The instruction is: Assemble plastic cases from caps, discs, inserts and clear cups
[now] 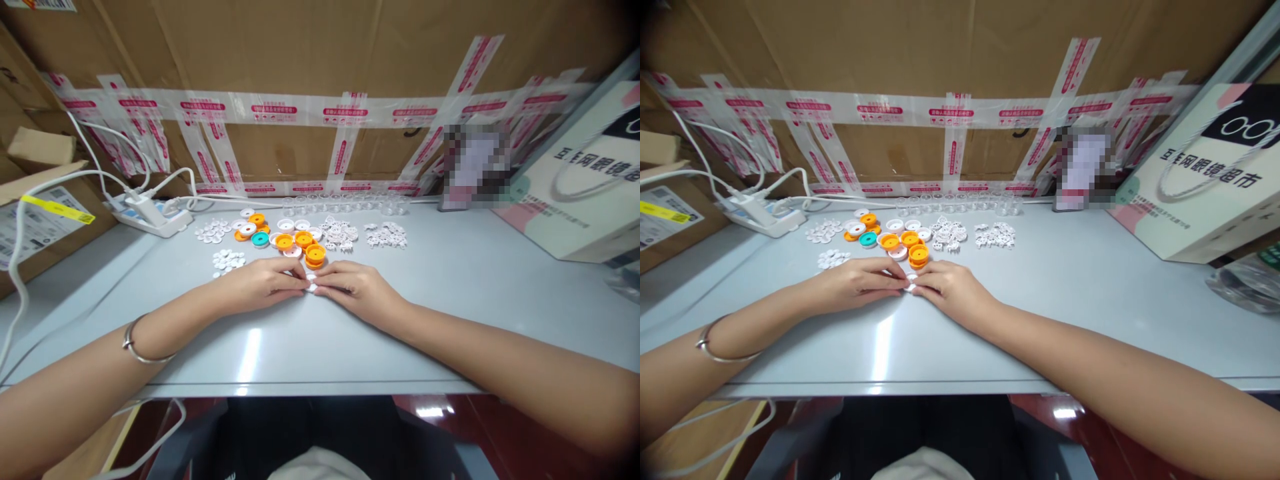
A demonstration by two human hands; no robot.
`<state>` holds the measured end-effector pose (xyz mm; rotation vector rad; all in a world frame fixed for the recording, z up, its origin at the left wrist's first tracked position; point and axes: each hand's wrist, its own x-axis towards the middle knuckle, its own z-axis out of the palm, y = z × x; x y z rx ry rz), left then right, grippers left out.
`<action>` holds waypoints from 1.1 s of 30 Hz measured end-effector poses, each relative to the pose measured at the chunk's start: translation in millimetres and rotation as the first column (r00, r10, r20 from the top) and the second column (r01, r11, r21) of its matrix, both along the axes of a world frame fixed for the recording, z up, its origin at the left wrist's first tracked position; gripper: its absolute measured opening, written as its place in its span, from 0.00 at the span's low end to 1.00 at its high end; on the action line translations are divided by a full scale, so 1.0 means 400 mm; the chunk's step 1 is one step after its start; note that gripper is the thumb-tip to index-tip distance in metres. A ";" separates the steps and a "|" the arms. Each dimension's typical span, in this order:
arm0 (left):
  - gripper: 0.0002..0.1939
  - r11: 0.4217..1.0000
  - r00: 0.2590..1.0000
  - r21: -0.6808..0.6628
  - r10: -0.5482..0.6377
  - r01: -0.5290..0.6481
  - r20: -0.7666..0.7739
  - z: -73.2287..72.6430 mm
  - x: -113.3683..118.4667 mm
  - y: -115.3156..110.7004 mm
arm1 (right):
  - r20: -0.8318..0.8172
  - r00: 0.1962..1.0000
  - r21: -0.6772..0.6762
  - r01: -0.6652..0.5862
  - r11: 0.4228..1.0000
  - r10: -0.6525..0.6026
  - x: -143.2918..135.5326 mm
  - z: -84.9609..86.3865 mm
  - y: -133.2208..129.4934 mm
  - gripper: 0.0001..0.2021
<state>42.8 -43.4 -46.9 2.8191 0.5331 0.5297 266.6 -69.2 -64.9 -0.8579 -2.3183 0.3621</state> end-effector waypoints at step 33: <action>0.09 0.864 0.829 -0.183 0.360 -0.470 -0.427 0.102 -0.171 0.088 | -0.068 0.996 -0.192 0.040 0.981 -0.053 -0.006 0.021 0.005 0.13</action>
